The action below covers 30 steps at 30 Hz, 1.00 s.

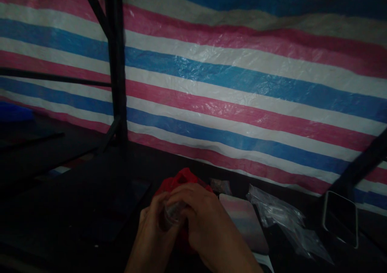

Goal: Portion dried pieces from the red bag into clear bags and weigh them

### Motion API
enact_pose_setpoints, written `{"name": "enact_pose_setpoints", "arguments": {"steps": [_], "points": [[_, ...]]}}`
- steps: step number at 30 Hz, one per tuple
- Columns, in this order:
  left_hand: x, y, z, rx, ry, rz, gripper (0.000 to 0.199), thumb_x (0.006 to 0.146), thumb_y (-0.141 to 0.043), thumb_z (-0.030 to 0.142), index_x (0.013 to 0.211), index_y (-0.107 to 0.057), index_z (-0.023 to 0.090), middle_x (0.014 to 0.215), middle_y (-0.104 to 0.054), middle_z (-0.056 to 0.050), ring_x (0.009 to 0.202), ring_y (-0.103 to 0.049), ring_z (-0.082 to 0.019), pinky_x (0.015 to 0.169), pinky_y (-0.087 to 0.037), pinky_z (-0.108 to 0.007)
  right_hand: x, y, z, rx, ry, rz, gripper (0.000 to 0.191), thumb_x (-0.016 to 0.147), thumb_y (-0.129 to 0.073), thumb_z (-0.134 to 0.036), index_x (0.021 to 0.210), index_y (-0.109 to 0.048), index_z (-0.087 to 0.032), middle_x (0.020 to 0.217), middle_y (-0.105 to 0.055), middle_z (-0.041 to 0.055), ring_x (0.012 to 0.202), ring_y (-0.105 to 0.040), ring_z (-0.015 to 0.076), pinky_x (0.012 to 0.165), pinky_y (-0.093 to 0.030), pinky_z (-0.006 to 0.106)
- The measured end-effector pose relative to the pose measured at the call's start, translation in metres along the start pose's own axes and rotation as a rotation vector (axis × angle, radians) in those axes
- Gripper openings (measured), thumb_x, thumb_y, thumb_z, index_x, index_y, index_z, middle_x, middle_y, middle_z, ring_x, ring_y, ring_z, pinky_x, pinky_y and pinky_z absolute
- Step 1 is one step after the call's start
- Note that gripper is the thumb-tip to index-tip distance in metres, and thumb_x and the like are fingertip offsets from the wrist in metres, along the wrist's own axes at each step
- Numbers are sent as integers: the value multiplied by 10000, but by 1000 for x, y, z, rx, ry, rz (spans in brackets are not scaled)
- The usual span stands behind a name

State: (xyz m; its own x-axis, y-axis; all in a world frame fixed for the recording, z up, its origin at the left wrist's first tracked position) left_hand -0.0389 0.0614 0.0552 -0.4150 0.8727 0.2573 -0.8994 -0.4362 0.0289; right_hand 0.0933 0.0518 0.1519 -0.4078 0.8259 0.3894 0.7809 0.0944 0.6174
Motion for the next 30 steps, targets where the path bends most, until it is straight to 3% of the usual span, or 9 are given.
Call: {"name": "enact_pose_setpoints", "arguments": {"steps": [7, 12, 17, 23, 27, 30], "points": [[-4, 2, 4, -14, 2, -77, 441, 695, -835, 529, 985, -648, 255, 812, -734, -11, 716, -719, -236, 650, -611, -354, -5, 20, 20, -11, -115, 131, 520, 799, -511, 72, 1094, -773, -266, 1184, -768, 7, 1108, -714, 171, 992, -511, 288], [-6, 4, 10, -187, -9, 26, 528, 652, -869, 464, 1033, -563, 264, 787, -703, 36, 636, -693, -186, 569, -592, -288, -10, 15, 34, -68, -232, 23, 453, 847, -569, 35, 1127, -778, -254, 1211, -763, 28, 1178, -683, 200, 1056, -463, 322], [-3, 8, 13, -209, 13, 12, 545, 694, -864, 476, 1089, -549, 270, 833, -687, 41, 668, -680, -158, 599, -593, -254, -9, -3, 51, -239, -236, -40, 322, 975, -581, -67, 1186, -735, -255, 1224, -766, 24, 1199, -662, 241, 1130, -390, 442], [-10, 9, 13, -173, 25, 3, 543, 788, -796, 559, 1169, -558, 255, 981, -730, -28, 826, -749, -200, 720, -642, -306, -1, -10, 59, -205, -158, 133, 410, 1017, -490, -79, 1351, -660, -246, 1373, -698, 76, 1293, -644, 234, 1119, -464, 394], [-17, 6, 9, -139, 32, 5, 533, 807, -781, 605, 1145, -555, 261, 915, -723, -10, 756, -724, -198, 670, -617, -312, 8, 3, 43, -119, -61, 295, 405, 1031, -488, -101, 1358, -662, -266, 1406, -678, 55, 1319, -624, 196, 1142, -454, 336], [-27, 3, 8, -56, 142, -15, 591, 748, -770, 723, 1065, -592, 257, 860, -733, -17, 724, -726, -235, 642, -603, -359, 9, 11, 38, -138, -67, 282, 424, 1008, -498, -67, 1338, -679, -262, 1393, -688, 44, 1288, -628, 198, 1121, -451, 356]]}}
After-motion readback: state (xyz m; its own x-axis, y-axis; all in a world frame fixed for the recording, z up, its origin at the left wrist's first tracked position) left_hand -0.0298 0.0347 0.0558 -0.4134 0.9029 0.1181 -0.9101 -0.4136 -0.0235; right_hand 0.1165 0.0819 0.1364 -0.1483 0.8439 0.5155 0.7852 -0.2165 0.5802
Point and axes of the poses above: each hand's wrist, its own x-axis towards the middle knuckle, its own y-axis out of the back of the hand, z = x × y, the point moved 1 cm from there along x, towards the middle knuckle
